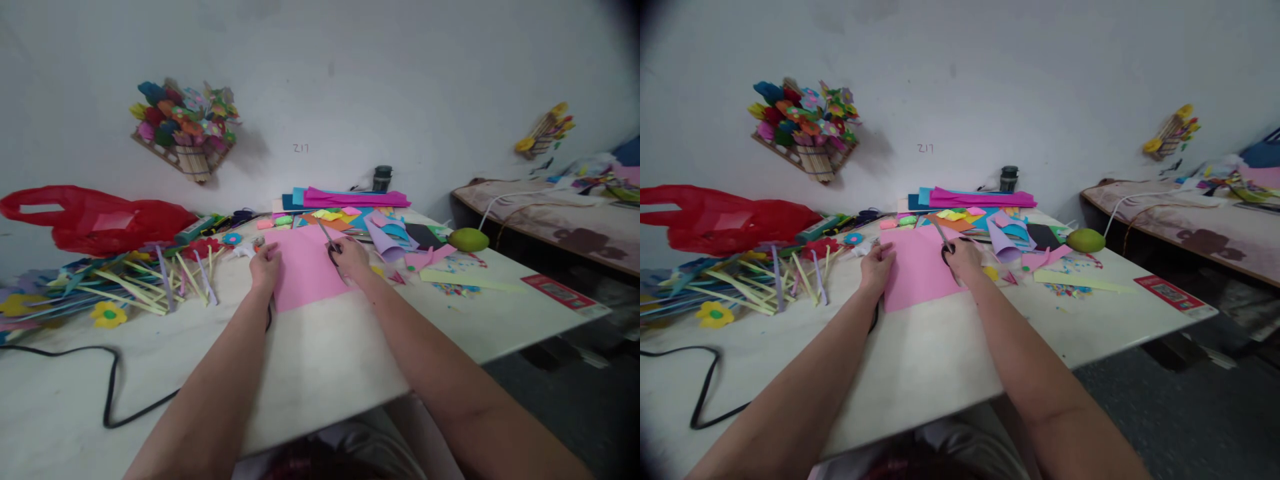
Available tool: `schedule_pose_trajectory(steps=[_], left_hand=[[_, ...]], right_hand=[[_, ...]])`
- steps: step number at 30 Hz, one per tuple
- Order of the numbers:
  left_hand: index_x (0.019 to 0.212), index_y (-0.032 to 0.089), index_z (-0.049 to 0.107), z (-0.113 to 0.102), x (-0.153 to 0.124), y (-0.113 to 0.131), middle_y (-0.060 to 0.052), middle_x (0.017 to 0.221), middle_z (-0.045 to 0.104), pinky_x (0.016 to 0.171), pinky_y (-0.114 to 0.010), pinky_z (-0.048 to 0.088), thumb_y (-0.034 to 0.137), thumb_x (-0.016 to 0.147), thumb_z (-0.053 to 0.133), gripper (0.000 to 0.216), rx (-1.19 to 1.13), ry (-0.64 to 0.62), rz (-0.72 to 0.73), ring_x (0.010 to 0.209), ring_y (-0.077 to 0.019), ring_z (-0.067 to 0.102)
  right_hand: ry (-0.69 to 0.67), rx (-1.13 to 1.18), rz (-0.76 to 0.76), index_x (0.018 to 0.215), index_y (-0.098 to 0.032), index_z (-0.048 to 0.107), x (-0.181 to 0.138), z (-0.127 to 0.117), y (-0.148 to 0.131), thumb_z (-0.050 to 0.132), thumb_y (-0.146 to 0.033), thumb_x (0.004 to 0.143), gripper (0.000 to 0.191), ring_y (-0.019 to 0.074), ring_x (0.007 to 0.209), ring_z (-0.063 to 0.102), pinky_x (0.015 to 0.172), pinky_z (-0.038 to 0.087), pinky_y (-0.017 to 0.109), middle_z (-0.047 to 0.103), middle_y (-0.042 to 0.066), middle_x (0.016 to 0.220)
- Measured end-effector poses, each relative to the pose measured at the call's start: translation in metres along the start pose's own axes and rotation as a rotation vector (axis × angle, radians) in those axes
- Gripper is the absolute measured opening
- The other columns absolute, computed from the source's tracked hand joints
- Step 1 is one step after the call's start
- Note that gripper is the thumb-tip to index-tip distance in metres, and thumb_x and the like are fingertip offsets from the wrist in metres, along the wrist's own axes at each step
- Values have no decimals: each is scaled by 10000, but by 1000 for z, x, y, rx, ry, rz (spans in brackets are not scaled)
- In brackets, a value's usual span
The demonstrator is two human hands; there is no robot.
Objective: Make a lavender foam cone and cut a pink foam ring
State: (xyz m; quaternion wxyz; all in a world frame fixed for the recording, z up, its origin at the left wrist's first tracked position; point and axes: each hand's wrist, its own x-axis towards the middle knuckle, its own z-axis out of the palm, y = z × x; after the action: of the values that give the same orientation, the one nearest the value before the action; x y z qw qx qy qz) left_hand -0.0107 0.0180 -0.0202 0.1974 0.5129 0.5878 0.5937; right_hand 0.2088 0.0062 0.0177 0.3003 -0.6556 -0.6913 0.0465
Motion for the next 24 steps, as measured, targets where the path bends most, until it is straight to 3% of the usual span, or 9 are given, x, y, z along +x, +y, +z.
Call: schedule_pose_trajectory(steps=[24], left_hand=[[1077, 138, 686, -2, -1, 3, -92, 978, 704, 855, -342, 503, 265, 760, 588, 355, -8, 24, 27, 857, -198, 642]], right_hand=[[19, 32, 20, 1087, -264, 694, 4, 3, 5, 548, -315, 816, 312, 242, 951, 644, 743, 469, 320, 722, 49, 1035]])
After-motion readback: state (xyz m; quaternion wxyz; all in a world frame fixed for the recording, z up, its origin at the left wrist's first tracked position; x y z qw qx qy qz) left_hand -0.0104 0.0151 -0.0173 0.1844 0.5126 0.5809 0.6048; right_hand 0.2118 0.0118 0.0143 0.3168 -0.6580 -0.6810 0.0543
